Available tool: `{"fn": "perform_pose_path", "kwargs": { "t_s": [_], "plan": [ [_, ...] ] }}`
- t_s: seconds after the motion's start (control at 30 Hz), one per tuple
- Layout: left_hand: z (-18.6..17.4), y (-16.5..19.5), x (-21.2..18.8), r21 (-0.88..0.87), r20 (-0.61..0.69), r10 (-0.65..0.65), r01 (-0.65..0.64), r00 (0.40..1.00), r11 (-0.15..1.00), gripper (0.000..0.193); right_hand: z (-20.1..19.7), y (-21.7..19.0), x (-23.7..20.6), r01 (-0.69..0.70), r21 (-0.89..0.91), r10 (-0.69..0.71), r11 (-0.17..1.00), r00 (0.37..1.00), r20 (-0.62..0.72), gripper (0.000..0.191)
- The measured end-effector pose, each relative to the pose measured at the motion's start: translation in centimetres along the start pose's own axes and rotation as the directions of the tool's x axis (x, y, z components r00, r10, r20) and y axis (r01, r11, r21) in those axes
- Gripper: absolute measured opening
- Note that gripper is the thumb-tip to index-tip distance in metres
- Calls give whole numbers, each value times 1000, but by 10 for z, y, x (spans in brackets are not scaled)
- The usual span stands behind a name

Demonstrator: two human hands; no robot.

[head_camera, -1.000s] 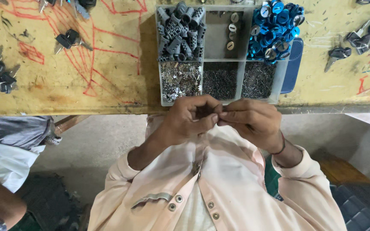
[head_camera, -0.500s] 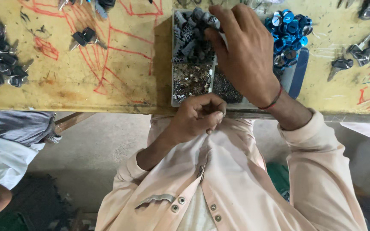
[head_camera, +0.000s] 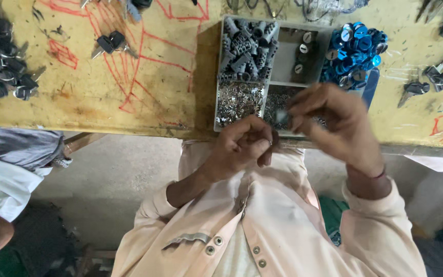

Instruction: The person sits at a workbench assembling small hardware parts. They pick grey ribbed bodies, blue caps, springs and screws from a compartment tray, fit the small metal parts into the bodies by hand, and place the finished assemblies back into the tray compartments, repeating the cycle.

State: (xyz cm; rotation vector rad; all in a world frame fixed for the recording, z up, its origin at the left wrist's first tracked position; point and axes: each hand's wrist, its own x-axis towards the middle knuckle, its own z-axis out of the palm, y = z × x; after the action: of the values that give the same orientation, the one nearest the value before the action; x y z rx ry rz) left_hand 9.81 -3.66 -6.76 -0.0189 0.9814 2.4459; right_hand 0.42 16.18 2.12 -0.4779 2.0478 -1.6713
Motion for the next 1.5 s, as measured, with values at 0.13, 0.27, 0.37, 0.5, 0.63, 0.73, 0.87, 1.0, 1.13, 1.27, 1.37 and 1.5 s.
{"fn": "perform_pose_path", "kwargs": {
  "t_s": [0.13, 0.27, 0.37, 0.5, 0.63, 0.73, 0.87, 1.0, 1.13, 1.27, 1.37, 1.5],
  "plan": [
    [-1, 2, 7, -158, -25, -55, 50, 998, 986, 11, 9, 38, -42, -203, 223, 222, 953, 973, -63, 40],
    [10, 7, 11, 27, -162, -184, 191, 969, 981, 14, 10, 39, -50, -28, -358, 1, 933, 997, -74, 34],
    [20, 12, 13, 218, -264, -162, 223, 951, 950, 16, 10, 31, -48, 75, -404, -136, 912, 983, -122, 34],
    [26, 16, 13, 320, -281, -47, 140, 958, 937, 15, 10, 26, -50, 103, -499, -168, 861, 982, -87, 35],
    [26, 17, 12, 298, -270, -29, 112, 963, 948, 16, 10, 27, -53, 140, -559, -230, 817, 969, -93, 32],
    [25, 18, 11, 346, -264, -46, 139, 963, 928, 17, 11, 28, -54, 148, -523, -234, 840, 967, -103, 33],
    [24, 20, 10, 337, -263, -61, 151, 963, 929, 19, 10, 29, -54, 166, -556, -255, 814, 963, -85, 38],
    [24, 17, 9, 344, -257, -36, 127, 966, 930, 20, 2, 26, -56, 216, -591, -279, 777, 960, -15, 49],
    [30, 10, 10, 667, -164, 328, -141, 930, 732, 18, 6, 20, -53, 244, -687, -302, 684, 952, 37, 49],
    [34, 4, 4, 707, 70, 470, -376, 880, 599, 32, 27, 7, -51, 87, -626, -230, 775, 961, -152, 32],
    [30, -3, 2, 481, -216, 349, -212, 912, 851, 19, 19, -6, -42, 86, -468, -120, 879, 992, -44, 26],
    [15, -3, -2, 576, -98, 435, -305, 895, 758, 19, -6, -7, -7, 72, -884, -251, 463, 967, -52, 12]
  ]
}}
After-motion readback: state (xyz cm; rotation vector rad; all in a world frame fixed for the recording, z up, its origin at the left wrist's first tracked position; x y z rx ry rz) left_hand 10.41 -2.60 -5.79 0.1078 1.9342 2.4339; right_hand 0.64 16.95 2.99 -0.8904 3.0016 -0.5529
